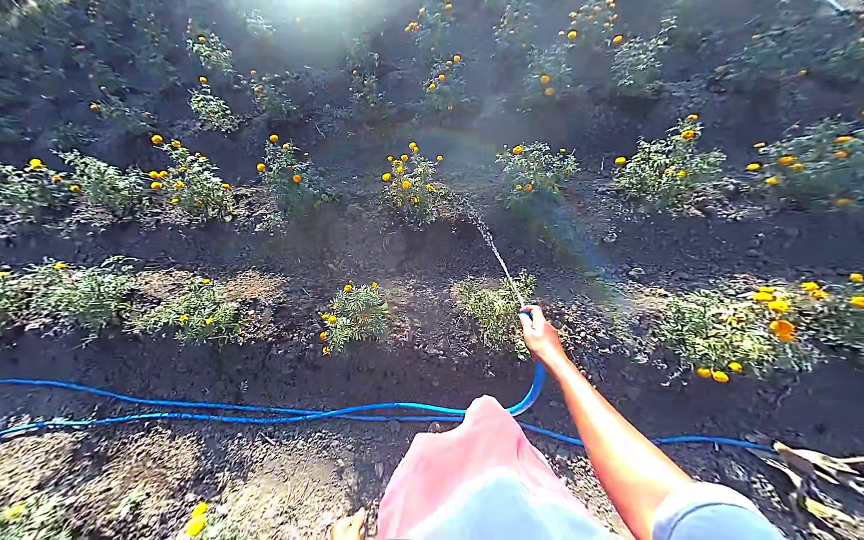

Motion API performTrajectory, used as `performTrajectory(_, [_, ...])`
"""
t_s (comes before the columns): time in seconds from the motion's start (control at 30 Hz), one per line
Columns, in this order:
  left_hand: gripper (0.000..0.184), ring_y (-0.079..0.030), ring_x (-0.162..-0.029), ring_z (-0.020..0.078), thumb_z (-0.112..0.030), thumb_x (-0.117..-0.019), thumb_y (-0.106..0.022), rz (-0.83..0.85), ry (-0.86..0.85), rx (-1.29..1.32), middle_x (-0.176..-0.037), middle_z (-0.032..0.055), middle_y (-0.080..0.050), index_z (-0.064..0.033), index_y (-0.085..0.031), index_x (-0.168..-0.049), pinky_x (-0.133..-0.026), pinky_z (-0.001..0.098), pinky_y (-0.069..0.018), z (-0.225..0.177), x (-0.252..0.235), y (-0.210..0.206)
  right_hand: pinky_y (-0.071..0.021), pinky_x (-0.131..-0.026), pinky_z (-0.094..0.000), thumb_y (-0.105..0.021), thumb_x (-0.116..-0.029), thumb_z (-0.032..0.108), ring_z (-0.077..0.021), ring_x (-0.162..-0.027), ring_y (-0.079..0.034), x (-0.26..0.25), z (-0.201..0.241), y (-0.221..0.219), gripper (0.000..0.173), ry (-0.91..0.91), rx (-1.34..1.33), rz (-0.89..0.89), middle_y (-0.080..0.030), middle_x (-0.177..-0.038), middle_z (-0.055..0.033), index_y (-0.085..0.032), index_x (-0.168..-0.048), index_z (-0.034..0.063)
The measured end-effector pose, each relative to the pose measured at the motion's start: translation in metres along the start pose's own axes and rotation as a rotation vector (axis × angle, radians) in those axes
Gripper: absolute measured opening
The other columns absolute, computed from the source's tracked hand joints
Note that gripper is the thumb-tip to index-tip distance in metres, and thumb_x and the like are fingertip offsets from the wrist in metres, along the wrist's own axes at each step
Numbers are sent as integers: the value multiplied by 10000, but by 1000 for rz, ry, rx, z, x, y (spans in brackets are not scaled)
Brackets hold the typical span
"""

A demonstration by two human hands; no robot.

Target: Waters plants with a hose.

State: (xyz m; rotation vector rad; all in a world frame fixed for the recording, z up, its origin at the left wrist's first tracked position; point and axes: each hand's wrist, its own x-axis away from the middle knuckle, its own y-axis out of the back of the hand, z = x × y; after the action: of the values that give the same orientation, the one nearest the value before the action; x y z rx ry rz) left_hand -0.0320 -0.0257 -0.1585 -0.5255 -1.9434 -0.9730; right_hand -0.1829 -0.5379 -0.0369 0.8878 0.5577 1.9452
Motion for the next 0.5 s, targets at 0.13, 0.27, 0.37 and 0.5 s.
performTrajectory(0.13, [389,-668,-1111,369,-247,-1064,-566,24,-25,34,-1205,279,-670,76,-622,-1273,-989,500,-517,24,-26,-5,-507,-916,-595,-387,-1115,228,-437,-1042,-676,1,-10,-4,394,8,-5,-4,-674,-1150,-279,-466,-1467,69])
performTrajectory(0.27, [385,-642,-1164,373,-236,-1071,-550,40,-14,41,-1252,283,-651,74,-615,-1290,-1021,499,-489,12,-15,-2,-491,-946,-600,-381,-1118,216,-441,-1095,-661,2,-14,-2,396,19,-3,-18,-663,-1195,-286,-460,-1470,56])
performTrajectory(0.37, [397,-648,-1141,380,-257,-1071,-549,44,1,49,-1253,280,-648,58,-607,-1305,-984,516,-505,10,-13,0,-506,-912,-590,-387,-1117,233,-427,-1046,-675,2,-14,-3,388,13,10,-31,-675,-1152,-269,-468,-1462,74])
performTrajectory(0.5, [411,-634,-1182,385,-257,-1074,-544,49,9,33,-1274,285,-640,75,-598,-1309,-1025,511,-486,8,-14,2,-507,-895,-601,-384,-1118,235,-439,-1017,-677,5,-9,-1,390,-3,14,-20,-676,-1130,-271,-456,-1470,82])
